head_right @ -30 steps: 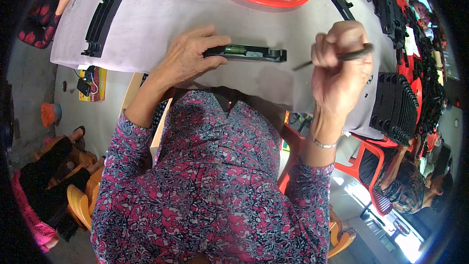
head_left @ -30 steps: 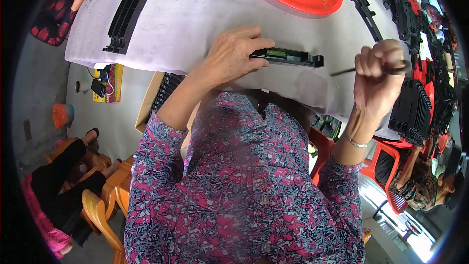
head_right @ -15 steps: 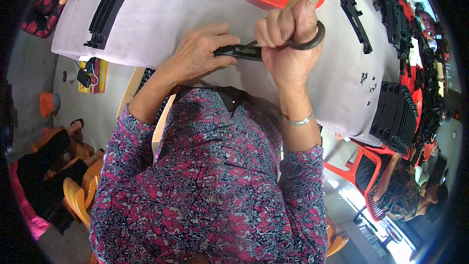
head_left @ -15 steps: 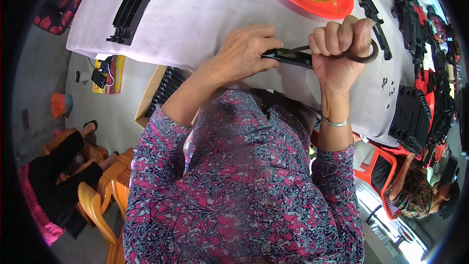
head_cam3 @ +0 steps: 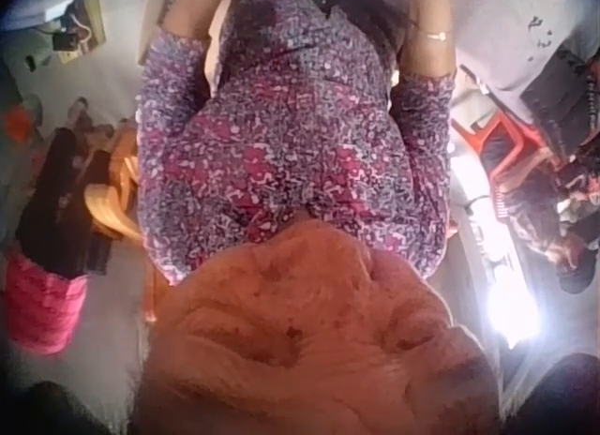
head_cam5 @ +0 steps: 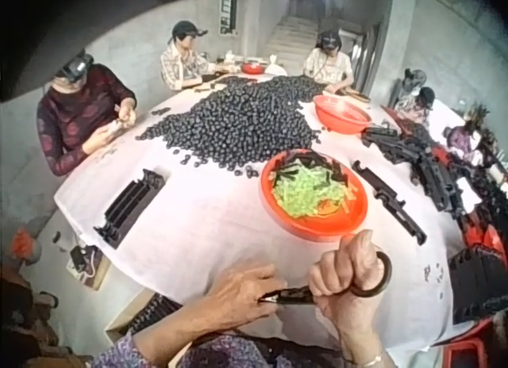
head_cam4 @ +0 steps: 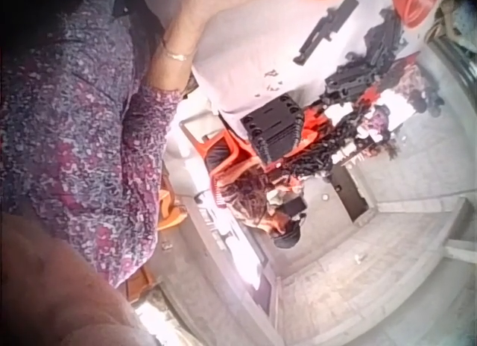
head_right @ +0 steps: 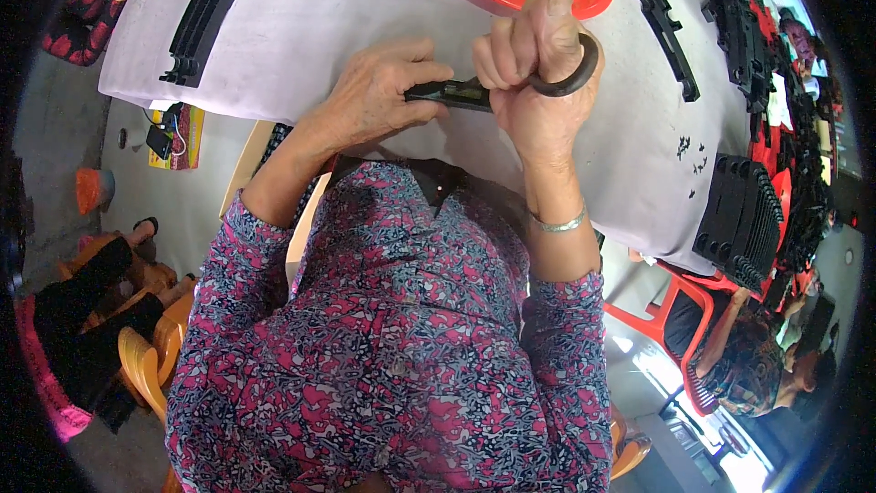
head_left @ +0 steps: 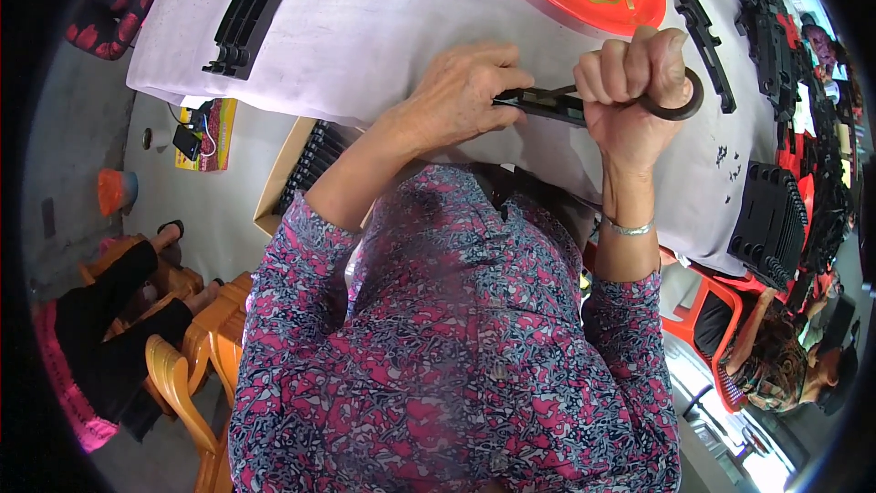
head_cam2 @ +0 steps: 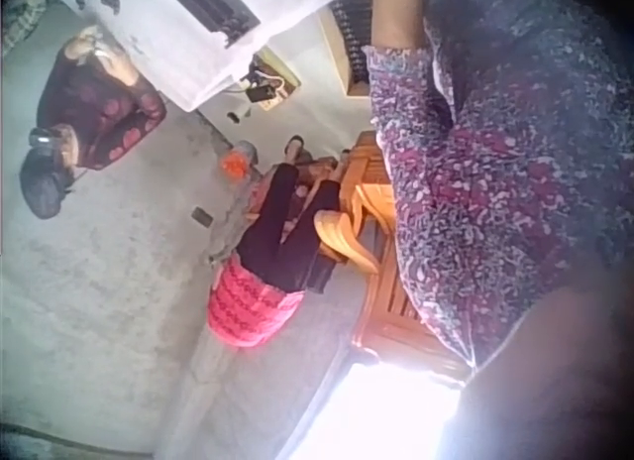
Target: The person assembles small components and seals into a plastic housing for printer cartridges, using an assembly hook to place gears, seals, and black beads into the housing.
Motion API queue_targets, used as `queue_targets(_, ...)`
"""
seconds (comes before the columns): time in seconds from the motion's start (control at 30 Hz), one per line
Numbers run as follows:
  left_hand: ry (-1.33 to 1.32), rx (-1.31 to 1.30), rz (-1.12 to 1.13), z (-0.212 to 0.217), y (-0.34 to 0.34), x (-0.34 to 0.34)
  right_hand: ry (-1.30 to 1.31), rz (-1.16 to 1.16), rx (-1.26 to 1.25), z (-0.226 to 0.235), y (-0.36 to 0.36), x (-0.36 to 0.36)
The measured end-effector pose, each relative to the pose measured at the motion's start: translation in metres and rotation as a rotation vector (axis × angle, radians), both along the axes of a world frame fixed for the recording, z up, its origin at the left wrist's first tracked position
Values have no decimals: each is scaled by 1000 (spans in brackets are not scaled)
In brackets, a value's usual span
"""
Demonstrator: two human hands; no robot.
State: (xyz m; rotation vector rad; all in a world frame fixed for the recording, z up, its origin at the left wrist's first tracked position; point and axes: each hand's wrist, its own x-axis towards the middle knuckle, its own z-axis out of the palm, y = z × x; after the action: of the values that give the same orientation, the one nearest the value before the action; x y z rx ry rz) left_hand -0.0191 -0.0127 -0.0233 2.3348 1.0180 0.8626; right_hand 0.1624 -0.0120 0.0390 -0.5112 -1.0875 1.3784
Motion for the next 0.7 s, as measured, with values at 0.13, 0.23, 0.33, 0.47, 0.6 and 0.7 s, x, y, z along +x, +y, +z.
queue_targets(0.13, 12, 2, -9, 0, 2, 0, 38, -14, -32, -1, 2, -6)
queue_targets(0.23, 19, -1, -9, 2, 2, 1, 60, 0, -30, -7, 3, -8)
queue_targets(0.33, 11, 7, -13, -3, 2, 1, 68, -22, -31, -8, 4, -10)
queue_targets(0.47, 12, 12, -3, -2, 1, 0, 54, -11, -22, -5, 5, -9)
queue_targets(0.6, 8, -6, -4, -2, 2, 1, 132, 25, 26, -8, 0, -10)
queue_targets(0.7, 3, 12, -5, -2, 2, 0, 81, -23, -26, -8, 1, -15)
